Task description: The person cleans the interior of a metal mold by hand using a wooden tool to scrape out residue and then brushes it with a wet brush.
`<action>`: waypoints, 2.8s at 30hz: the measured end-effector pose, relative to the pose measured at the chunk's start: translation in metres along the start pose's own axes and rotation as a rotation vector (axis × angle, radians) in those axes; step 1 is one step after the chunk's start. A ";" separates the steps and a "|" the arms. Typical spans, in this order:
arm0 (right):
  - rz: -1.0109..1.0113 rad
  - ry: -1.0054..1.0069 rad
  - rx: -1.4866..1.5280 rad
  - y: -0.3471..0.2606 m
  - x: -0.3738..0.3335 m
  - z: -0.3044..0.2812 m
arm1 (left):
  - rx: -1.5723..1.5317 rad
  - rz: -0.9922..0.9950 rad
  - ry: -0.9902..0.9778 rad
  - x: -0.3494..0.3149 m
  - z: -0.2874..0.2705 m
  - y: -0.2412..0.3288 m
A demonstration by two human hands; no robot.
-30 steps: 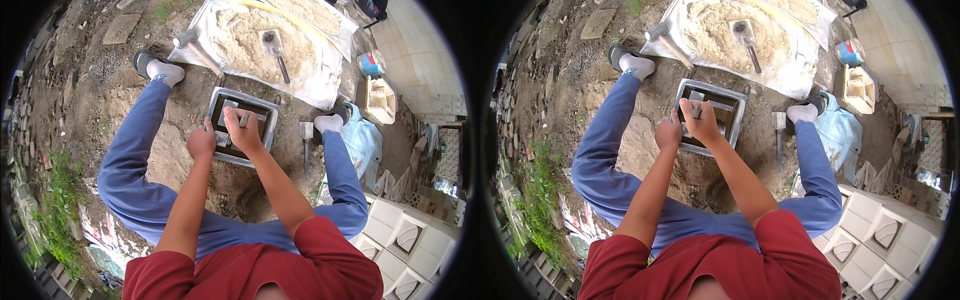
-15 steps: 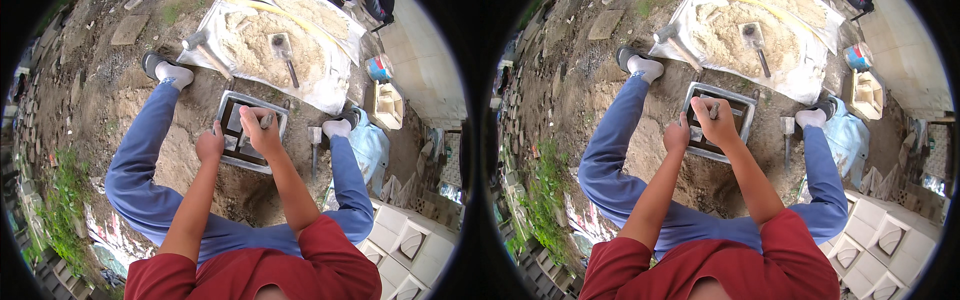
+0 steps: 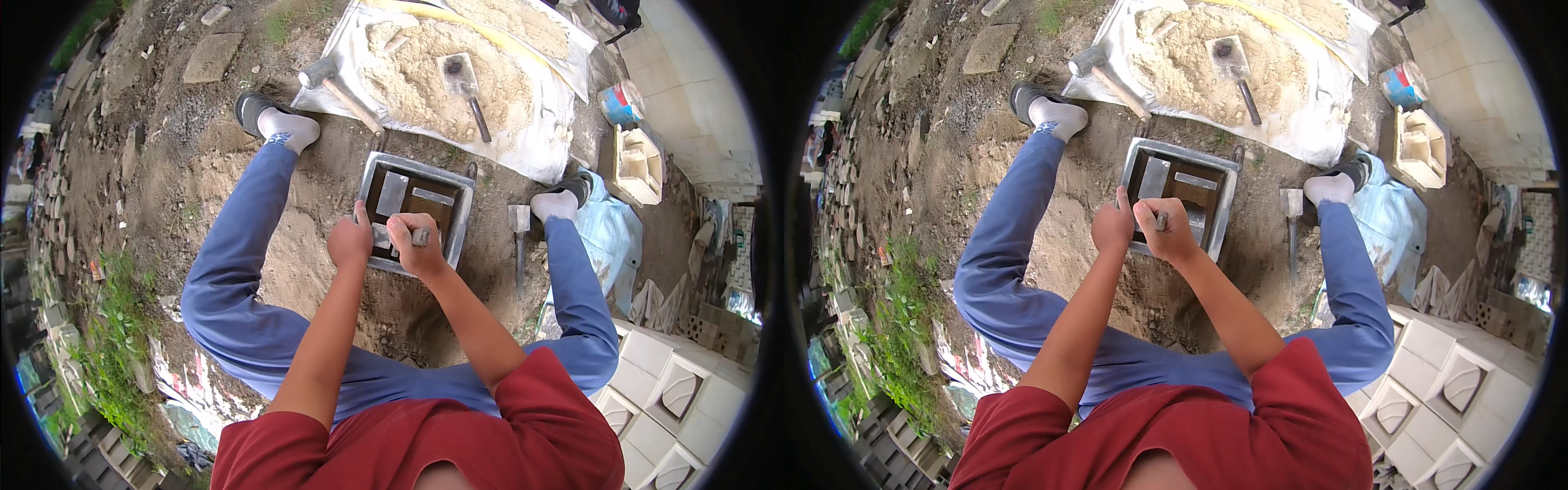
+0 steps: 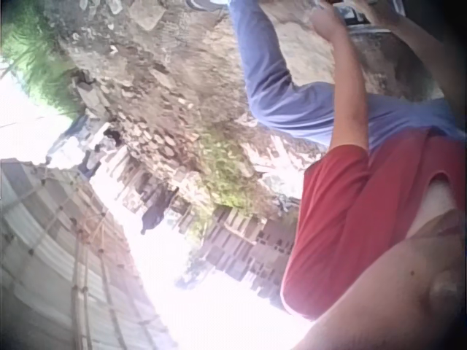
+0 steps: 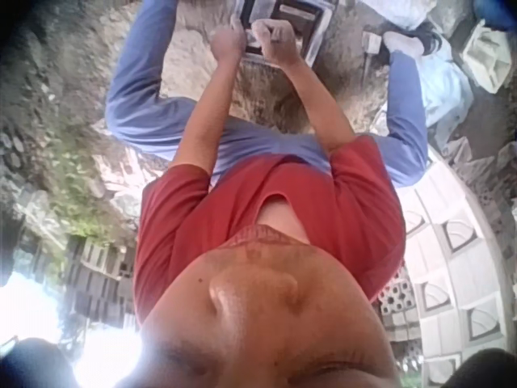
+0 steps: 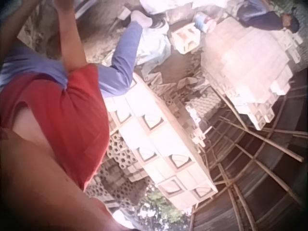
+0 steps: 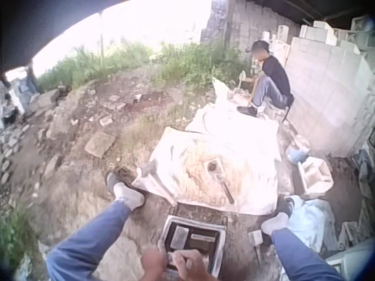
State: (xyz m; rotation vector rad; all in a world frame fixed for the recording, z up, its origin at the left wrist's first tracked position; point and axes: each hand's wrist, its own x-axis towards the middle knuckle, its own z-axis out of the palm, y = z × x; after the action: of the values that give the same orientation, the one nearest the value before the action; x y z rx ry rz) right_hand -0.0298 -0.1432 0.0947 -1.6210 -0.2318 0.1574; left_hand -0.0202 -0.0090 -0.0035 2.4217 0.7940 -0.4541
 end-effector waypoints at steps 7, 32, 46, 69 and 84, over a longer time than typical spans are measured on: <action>-0.043 0.079 0.052 -0.015 0.003 0.001 | 0.031 -0.001 0.018 0.001 0.000 0.003; 0.004 0.018 0.037 0.005 0.031 -0.005 | 0.038 -0.013 0.050 -0.002 0.004 -0.003; 0.014 0.064 0.091 0.003 0.014 -0.005 | 0.037 0.030 0.114 0.003 0.004 0.004; 0.012 0.070 0.246 0.043 0.043 -0.018 | -0.061 -0.020 0.107 -0.002 -0.003 0.002; 0.049 0.063 0.345 0.018 0.055 -0.024 | -0.058 -0.051 0.068 0.000 -0.003 -0.006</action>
State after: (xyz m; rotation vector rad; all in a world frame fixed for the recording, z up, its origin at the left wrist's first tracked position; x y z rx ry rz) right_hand 0.0302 -0.1539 0.0805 -1.2867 -0.1092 0.1736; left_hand -0.0239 -0.0033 -0.0037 2.3791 0.8879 -0.3645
